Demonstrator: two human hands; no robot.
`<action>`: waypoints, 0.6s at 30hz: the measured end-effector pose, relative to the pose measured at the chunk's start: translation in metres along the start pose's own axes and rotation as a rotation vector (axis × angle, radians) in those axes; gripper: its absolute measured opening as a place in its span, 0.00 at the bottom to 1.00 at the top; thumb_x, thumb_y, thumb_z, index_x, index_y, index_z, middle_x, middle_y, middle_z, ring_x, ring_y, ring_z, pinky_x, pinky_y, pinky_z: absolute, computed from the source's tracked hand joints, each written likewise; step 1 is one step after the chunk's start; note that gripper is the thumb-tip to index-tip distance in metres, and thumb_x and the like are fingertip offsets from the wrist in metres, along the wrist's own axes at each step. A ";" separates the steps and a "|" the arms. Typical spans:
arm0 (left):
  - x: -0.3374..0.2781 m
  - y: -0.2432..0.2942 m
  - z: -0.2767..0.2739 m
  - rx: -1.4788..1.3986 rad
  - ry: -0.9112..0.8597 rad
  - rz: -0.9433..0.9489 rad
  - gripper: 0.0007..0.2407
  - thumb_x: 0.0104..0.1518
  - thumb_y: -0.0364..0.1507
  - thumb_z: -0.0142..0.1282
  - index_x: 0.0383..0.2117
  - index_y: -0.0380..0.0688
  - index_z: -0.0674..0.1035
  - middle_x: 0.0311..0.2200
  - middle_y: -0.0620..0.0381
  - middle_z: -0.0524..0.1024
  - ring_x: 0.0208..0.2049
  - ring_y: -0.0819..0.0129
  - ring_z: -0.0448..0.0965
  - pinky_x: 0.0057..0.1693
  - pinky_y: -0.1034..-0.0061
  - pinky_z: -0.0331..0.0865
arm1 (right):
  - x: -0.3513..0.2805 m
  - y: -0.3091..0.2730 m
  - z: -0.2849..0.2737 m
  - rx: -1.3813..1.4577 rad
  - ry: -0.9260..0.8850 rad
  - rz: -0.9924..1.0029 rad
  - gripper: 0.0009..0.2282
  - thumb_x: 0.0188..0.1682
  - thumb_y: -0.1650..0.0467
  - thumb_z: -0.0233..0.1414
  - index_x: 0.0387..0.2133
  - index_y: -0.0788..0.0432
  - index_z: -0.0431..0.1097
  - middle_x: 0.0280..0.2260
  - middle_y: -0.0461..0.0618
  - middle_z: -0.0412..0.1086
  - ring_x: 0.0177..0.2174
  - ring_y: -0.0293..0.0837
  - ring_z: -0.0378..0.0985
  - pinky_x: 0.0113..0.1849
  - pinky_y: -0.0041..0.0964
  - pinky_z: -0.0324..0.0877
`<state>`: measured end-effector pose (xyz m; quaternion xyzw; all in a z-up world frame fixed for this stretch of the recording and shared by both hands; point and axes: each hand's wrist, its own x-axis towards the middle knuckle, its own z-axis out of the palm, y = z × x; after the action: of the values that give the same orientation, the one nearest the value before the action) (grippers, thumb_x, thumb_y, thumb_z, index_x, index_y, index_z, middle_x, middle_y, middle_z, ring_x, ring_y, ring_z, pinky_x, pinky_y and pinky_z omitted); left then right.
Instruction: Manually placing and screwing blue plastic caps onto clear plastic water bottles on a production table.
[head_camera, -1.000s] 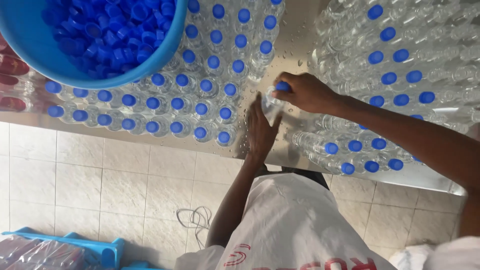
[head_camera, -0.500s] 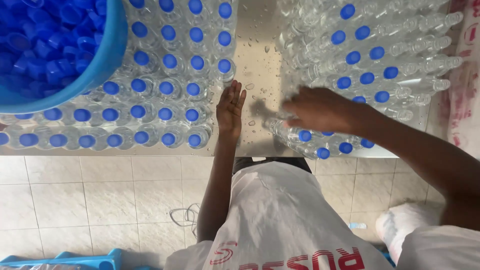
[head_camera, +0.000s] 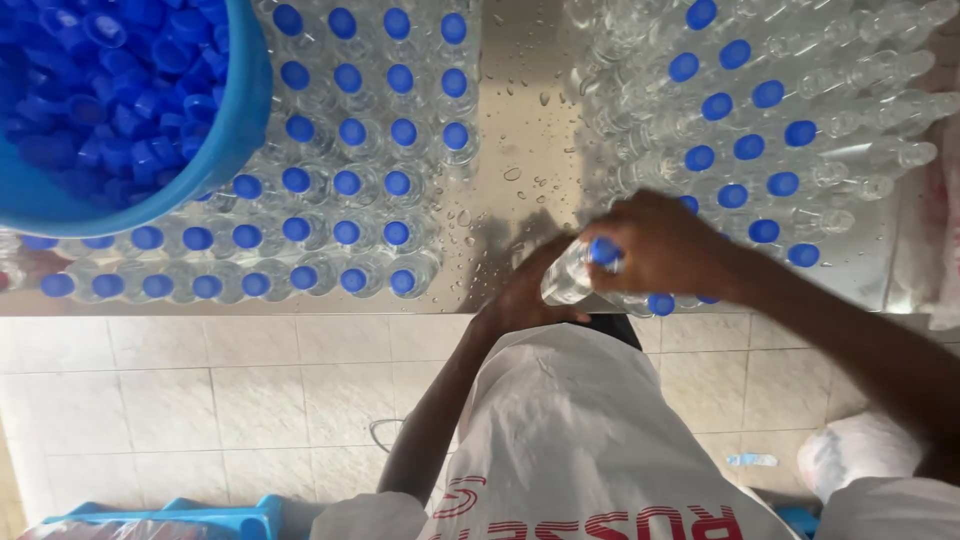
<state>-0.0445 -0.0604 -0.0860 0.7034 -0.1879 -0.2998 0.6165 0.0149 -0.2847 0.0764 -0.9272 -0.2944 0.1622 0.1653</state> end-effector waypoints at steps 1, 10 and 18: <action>-0.001 0.004 -0.001 -0.066 -0.003 -0.108 0.49 0.36 0.43 0.84 0.73 0.67 0.68 0.67 0.64 0.74 0.70 0.61 0.72 0.76 0.62 0.61 | 0.010 -0.010 -0.031 0.141 -0.066 0.096 0.14 0.45 0.59 0.62 0.40 0.51 0.80 0.24 0.54 0.78 0.29 0.57 0.84 0.38 0.54 0.75; 0.025 -0.010 -0.034 -0.697 0.263 -0.175 0.22 0.68 0.29 0.59 0.64 0.33 0.65 0.50 0.31 0.82 0.43 0.45 0.88 0.47 0.53 0.86 | 0.064 0.058 -0.022 0.294 -0.028 0.298 0.23 0.60 0.66 0.56 0.68 0.60 0.66 0.44 0.63 0.78 0.50 0.62 0.81 0.51 0.63 0.73; 0.022 -0.019 -0.048 -0.610 0.135 -0.140 0.29 0.62 0.36 0.67 0.64 0.36 0.66 0.52 0.33 0.81 0.46 0.49 0.88 0.48 0.58 0.87 | 0.084 0.036 -0.035 0.313 -0.159 0.102 0.18 0.64 0.74 0.45 0.67 0.63 0.62 0.65 0.71 0.63 0.63 0.72 0.68 0.58 0.69 0.68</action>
<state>0.0007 -0.0349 -0.1059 0.5157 0.0006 -0.3366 0.7879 0.1114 -0.2697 0.0759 -0.8880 -0.2305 0.2871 0.2754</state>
